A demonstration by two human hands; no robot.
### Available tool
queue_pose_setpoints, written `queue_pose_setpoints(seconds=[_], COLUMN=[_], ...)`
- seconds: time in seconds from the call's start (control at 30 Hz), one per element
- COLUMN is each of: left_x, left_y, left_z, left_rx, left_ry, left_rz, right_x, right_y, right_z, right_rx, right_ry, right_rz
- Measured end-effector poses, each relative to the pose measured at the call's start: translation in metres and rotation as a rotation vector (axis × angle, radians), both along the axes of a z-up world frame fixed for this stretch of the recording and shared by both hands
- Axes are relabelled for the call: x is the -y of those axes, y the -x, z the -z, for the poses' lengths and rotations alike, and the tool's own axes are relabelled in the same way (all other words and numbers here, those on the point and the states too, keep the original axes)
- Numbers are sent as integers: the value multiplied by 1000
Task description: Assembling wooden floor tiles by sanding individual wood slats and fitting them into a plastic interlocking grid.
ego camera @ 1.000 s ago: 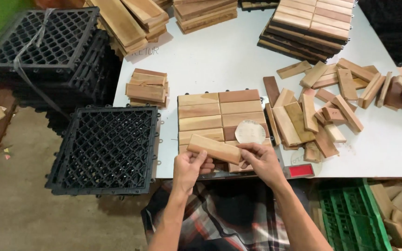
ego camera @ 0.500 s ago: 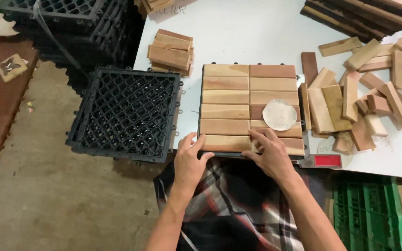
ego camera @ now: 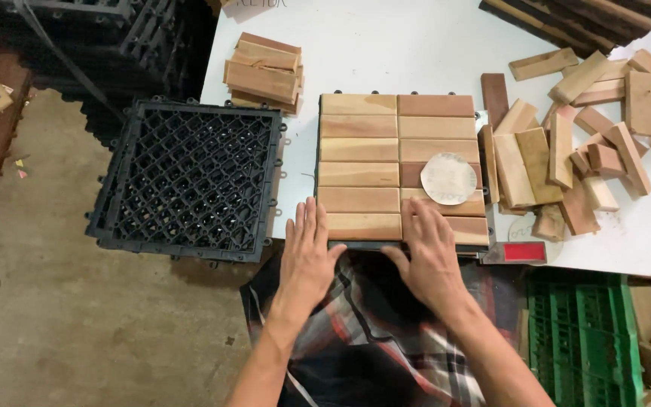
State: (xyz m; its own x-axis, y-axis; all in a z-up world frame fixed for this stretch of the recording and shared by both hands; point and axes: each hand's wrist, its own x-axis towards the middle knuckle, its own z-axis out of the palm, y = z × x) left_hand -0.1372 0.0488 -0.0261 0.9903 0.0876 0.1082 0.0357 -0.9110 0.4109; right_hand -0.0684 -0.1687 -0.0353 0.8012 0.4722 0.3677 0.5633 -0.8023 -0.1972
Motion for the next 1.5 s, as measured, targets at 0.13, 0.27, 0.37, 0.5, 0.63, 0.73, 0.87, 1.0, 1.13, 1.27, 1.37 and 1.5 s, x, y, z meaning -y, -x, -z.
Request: queue_pose_setpoints(seconds=[0.13, 0.27, 0.37, 0.5, 0.63, 0.73, 0.87, 1.0, 1.13, 1.27, 1.37, 1.5], left_x=[22, 24, 21, 19, 26, 31, 30, 36, 39, 32, 34, 34], left_y=[6, -11, -33, -60, -82, -96, -112, -108, -96, -105, -105, -106], left_z=[-1, 7, 4, -3, -2, 5, 13, 11, 6, -7, -1, 17], left_rx=[23, -37, -98, -126, -137, -137, -94, -45, -93, -96, -99, -24], left_ry=[-166, -176, -155, -116, -127, -84, -68, -18, -35, -92, -99, -37], left_rz=[92, 132, 172, 195, 194, 160, 120, 105, 115, 142, 128, 116], right_x=[-14, -18, -20, -21, -20, -12, 14, 28, 33, 26, 29, 27], right_y=[38, 28, 11, -22, -37, -37, -74, -91, -79, -89, -89, -85], right_z=[3, 8, 3, 8, 15, -5, -18, 3, 2, -7, -6, -12], right_rx=[-68, -179, -278, -362, -343, -401, -433, -396, -433, -408, -417, -441], right_ry=[164, 196, 285, 261, 271, 138, -64, 270, 256, 229, 208, 196], right_rz=[14, 98, 124, 73, 11, -40, 102, 278, 273, 285, 272, 268])
